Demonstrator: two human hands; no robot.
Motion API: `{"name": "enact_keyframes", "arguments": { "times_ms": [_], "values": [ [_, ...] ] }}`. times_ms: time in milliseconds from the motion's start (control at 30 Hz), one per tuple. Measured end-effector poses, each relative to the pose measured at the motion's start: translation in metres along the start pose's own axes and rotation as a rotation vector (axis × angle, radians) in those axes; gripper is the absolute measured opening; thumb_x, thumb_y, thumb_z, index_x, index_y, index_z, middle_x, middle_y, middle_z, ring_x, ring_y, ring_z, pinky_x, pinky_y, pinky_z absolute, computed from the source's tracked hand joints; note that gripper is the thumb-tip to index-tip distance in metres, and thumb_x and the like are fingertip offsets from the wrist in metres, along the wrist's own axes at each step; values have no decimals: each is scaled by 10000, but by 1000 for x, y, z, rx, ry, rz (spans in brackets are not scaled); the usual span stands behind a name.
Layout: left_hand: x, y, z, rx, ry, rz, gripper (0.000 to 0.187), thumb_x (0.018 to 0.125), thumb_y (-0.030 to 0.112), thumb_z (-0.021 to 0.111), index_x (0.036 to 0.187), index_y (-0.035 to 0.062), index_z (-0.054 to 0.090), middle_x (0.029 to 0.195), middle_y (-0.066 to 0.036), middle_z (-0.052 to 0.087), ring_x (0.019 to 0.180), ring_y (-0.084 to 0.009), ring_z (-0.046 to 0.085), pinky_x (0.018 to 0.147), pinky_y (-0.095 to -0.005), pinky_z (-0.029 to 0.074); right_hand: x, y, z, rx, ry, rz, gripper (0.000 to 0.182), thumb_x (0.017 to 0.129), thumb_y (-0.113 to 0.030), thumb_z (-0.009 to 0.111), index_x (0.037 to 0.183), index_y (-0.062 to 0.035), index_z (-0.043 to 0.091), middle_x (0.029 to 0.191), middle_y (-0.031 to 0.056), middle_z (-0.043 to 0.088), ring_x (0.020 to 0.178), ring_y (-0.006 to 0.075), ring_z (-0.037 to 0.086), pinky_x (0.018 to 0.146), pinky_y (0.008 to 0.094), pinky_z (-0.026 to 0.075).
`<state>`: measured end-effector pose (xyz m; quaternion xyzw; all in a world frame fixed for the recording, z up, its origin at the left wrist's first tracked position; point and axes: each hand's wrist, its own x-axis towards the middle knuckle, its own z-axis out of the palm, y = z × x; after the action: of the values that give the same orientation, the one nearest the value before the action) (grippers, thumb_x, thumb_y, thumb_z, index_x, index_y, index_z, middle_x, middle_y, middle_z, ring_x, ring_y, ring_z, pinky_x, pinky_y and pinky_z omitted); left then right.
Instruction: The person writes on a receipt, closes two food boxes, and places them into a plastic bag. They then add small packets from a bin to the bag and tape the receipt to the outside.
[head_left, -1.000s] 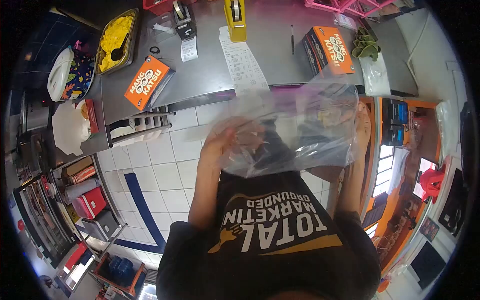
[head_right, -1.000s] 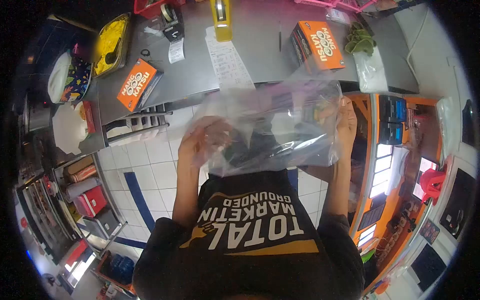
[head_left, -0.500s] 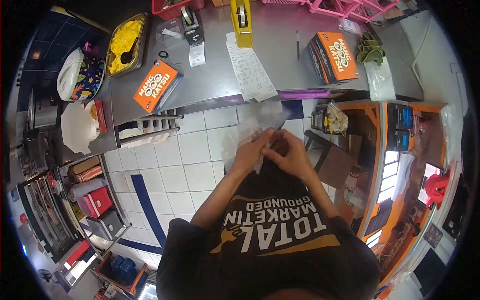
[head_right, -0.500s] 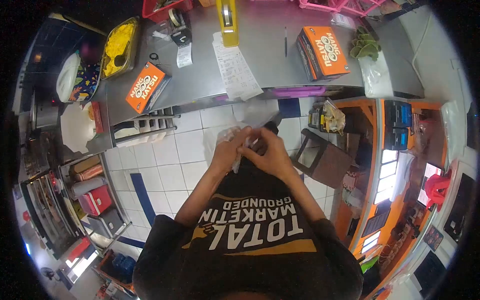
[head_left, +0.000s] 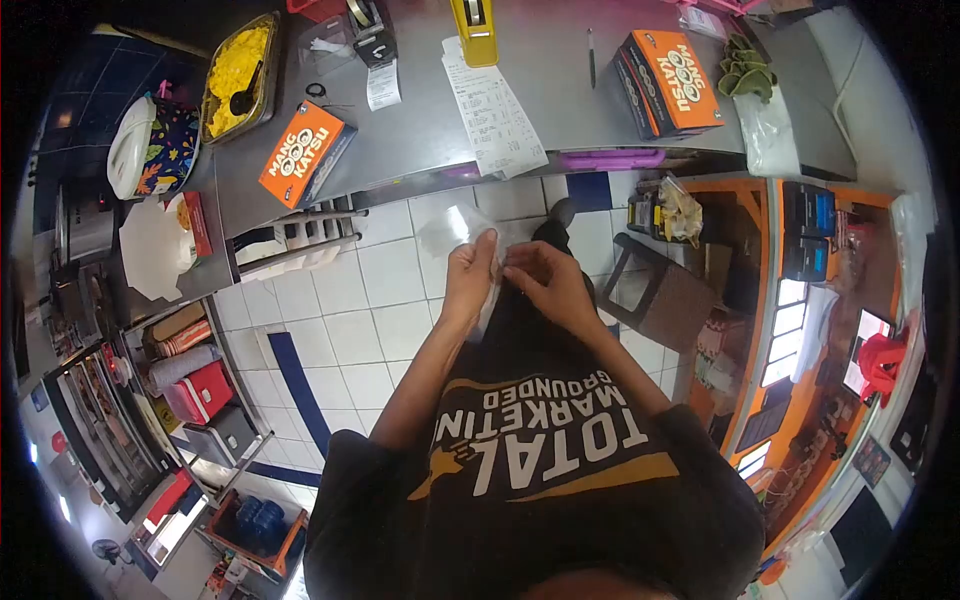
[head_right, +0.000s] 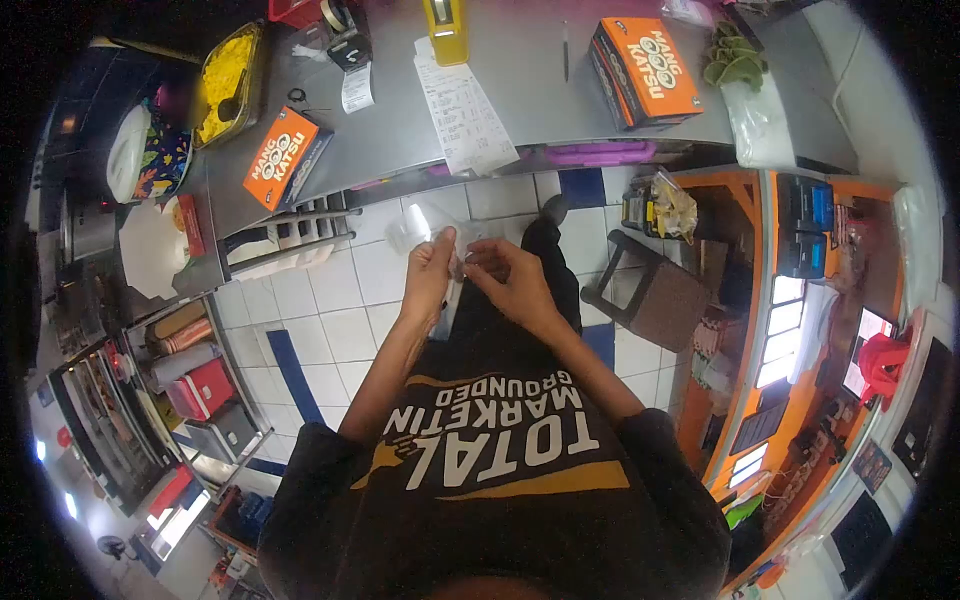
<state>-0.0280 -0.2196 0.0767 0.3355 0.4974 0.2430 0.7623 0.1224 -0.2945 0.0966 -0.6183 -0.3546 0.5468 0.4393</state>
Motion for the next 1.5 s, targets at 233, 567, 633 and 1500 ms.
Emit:
{"name": "enact_keyframes", "arguments": {
  "times_ms": [233,567,633,1500],
  "values": [
    [-7,-6,0,-37,-48,-16,196,987,200,651,895,28,669,799,-24,666,604,-75,550,563,-239,447,9,9,-3,-44,77,-33,263,907,-72,722,1143,21,654,1004,115,733,886,143,701,792,284,566],
    [1,-6,9,-143,64,-120,141,896,189,768,880,75,686,757,9,654,531,-54,515,436,-205,315,16,18,-4,191,-97,57,181,880,-94,763,982,11,657,815,66,703,767,125,679,695,280,555],
    [1,3,12,-213,58,-139,141,885,190,779,874,86,685,762,9,659,539,-51,526,433,-206,315,24,24,-10,230,-95,86,171,886,-81,750,977,7,635,796,60,689,731,116,662,676,275,548],
    [38,44,32,760,-86,254,281,818,-69,549,607,42,400,543,-82,513,578,-267,688,524,-356,547,-7,1,-89,-1028,450,-241,496,748,-137,739,1201,-44,560,1123,180,631,1060,396,614,908,490,492]
  ]
}}
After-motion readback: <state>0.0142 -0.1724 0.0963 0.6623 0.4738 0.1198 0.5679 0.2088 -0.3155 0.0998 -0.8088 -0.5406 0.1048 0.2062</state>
